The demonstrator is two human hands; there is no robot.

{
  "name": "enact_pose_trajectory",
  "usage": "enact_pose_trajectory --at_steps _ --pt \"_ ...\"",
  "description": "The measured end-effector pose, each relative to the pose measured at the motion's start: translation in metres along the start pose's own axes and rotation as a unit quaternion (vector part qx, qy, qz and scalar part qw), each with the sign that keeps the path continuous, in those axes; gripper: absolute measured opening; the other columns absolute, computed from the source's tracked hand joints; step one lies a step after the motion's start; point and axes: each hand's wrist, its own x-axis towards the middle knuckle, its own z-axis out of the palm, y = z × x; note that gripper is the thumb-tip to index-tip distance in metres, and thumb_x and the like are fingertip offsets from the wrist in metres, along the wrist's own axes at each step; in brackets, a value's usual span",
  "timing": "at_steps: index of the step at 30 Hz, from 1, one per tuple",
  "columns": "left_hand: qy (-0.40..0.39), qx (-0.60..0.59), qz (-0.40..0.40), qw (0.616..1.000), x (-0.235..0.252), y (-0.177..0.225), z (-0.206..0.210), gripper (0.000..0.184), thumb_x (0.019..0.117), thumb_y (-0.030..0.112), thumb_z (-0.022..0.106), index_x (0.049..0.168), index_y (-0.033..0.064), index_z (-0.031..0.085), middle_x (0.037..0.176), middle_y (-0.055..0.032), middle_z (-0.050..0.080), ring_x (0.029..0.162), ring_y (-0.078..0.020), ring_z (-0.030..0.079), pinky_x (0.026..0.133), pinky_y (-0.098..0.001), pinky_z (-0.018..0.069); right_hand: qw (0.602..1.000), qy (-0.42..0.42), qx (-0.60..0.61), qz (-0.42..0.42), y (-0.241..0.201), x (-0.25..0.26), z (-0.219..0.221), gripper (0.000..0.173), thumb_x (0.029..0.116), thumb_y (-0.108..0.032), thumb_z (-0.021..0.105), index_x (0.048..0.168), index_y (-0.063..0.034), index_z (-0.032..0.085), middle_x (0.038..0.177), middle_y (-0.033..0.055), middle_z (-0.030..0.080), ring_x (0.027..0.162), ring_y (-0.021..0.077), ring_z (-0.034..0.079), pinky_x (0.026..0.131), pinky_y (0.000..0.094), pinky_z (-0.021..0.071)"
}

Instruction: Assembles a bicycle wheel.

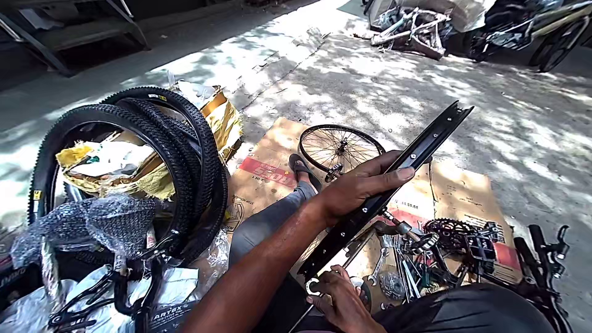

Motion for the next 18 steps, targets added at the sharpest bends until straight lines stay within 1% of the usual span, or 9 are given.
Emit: enact_pose_trajectory --at_steps 1,3,5,6,8,9,10,12,18 --pt "-0.021 -0.017 0.013 1.000 -0.015 -0.012 -0.007 0.060 0.1011 0.033 0.053 0.150 0.0017 0.037 0.139 -0.0136 0.054 0.117 -0.0163 0.059 0.100 -0.0343 0.0507 1.000 -0.003 0.001 0.002 0.000 0.000 0.001 0.038 0.1012 -0.053 0.055 0.101 -0.0224 0.078 0.094 0.0004 0.071 0.098 0.0145 0.066 0.114 0.0451 0.0333" --pt "-0.034 -0.060 0.018 0.997 -0.058 -0.043 -0.020 0.085 0.0860 0.060 0.066 0.148 0.0065 0.042 0.137 -0.0099 0.054 0.113 -0.0147 0.058 0.095 -0.0321 0.0513 1.000 -0.004 0.003 0.002 0.000 0.000 0.002 0.038 0.1011 -0.053 0.054 0.101 -0.0230 0.078 0.092 0.0002 0.071 0.097 0.0149 0.066 0.113 0.0446 0.0347" --pt "0.017 -0.103 -0.046 0.993 -0.109 -0.071 -0.033 0.071 0.0870 0.074 0.058 0.125 0.0157 0.066 0.128 -0.0037 0.064 0.100 -0.0099 0.063 0.083 -0.0275 0.0537 1.000 -0.003 0.002 0.002 0.001 0.000 0.003 0.039 0.1011 -0.054 0.054 0.101 -0.0231 0.078 0.092 0.0005 0.071 0.096 0.0153 0.066 0.111 0.0443 0.0356" --pt "0.057 -0.074 -0.106 0.990 -0.129 -0.082 -0.041 0.066 0.0901 0.075 0.052 0.114 0.0166 0.071 0.112 0.0000 0.069 0.090 -0.0070 0.064 0.079 -0.0257 0.0543 1.000 -0.001 0.003 0.001 0.001 0.000 0.002 0.039 0.1011 -0.054 0.054 0.101 -0.0229 0.078 0.092 0.0009 0.071 0.096 0.0158 0.066 0.111 0.0444 0.0357" --pt "0.140 0.091 -0.236 0.957 -0.154 -0.100 -0.048 0.057 0.1032 0.060 0.039 0.086 0.0131 0.066 0.077 0.0025 0.063 0.067 -0.0061 0.057 0.063 -0.0259 0.0485 1.000 -0.001 0.008 0.004 -0.001 0.001 0.001 0.038 0.1009 -0.053 0.055 0.101 -0.0224 0.078 0.093 0.0008 0.071 0.096 0.0158 0.066 0.110 0.0443 0.0364" --pt "0.160 0.190 -0.289 0.924 -0.160 -0.105 -0.049 0.054 0.1068 0.050 0.039 0.081 0.0093 0.064 0.069 -0.0005 0.059 0.062 -0.0098 0.055 0.061 -0.0305 0.0482 1.000 -0.002 0.010 0.007 -0.001 0.000 0.000 0.038 0.1009 -0.052 0.055 0.102 -0.0223 0.078 0.093 0.0007 0.071 0.097 0.0156 0.066 0.110 0.0441 0.0363" --pt "0.170 0.254 -0.320 0.897 -0.164 -0.108 -0.051 0.048 0.1065 0.043 0.047 0.082 0.0068 0.065 0.069 -0.0038 0.059 0.063 -0.0140 0.057 0.064 -0.0358 0.0497 1.000 -0.002 0.012 0.008 -0.001 0.000 0.000 0.038 0.1011 -0.052 0.055 0.102 -0.0219 0.078 0.092 0.0009 0.071 0.097 0.0158 0.065 0.110 0.0438 0.0363" --pt "0.196 0.269 -0.323 0.886 -0.171 -0.110 -0.053 0.037 0.1033 0.037 0.058 0.083 0.0070 0.066 0.068 -0.0034 0.061 0.060 -0.0128 0.057 0.059 -0.0320 0.0482 1.000 -0.001 0.009 0.007 -0.002 0.001 0.000 0.038 0.1013 -0.052 0.055 0.101 -0.0218 0.078 0.091 0.0009 0.071 0.096 0.0158 0.065 0.109 0.0434 0.0366" --pt "0.237 0.230 -0.307 0.892 -0.182 -0.102 -0.052 0.028 0.1024 0.032 0.060 0.087 0.0096 0.066 0.073 -0.0019 0.065 0.059 -0.0108 0.055 0.056 -0.0268 0.0444 1.000 0.005 0.004 0.002 0.000 0.002 0.000 0.039 0.1012 -0.053 0.054 0.099 -0.0226 0.078 0.089 0.0007 0.070 0.093 0.0155 0.064 0.108 0.0433 0.0368"
